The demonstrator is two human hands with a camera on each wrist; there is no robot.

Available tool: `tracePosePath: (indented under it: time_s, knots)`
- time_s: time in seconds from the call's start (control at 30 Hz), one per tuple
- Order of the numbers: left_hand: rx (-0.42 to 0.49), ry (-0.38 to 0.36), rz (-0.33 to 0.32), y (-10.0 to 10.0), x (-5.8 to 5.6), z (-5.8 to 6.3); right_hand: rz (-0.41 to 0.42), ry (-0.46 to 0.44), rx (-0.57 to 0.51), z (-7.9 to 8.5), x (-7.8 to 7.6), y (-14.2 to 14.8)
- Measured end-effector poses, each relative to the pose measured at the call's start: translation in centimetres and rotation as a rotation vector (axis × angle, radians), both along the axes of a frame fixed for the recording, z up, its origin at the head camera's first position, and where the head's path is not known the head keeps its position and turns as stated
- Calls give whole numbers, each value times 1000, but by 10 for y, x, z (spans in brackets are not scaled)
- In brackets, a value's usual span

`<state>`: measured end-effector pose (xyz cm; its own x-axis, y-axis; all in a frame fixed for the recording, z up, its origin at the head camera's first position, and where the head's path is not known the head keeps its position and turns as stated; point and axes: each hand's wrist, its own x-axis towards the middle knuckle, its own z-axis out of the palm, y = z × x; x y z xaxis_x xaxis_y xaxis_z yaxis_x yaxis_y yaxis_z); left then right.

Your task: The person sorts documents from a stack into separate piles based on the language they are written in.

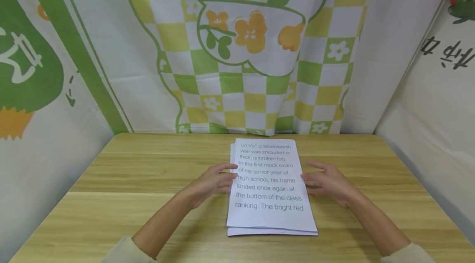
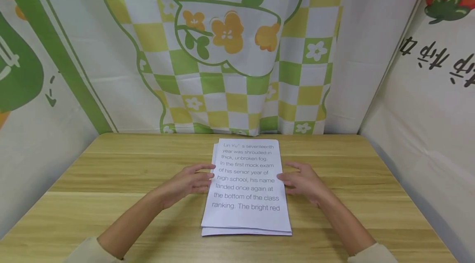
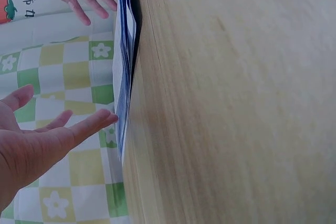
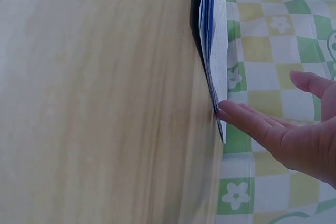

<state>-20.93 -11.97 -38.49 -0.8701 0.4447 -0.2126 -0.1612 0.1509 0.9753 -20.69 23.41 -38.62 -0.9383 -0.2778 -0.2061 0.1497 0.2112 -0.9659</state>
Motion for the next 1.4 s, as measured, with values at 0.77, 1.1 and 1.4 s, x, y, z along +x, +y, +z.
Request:
tracePosePath:
  time_s: [0.77, 1.1, 1.4]
  knots:
    - [43, -18, 170, 8, -15, -7, -34, -6, 31, -2, -11, -2]
    - [-6, -32, 242, 16, -19, -9, -28, 8, 69, -6, -11, 1]
    - [-61, -7, 245, 22, -26, -16, -56, 22, 83, -9, -12, 1]
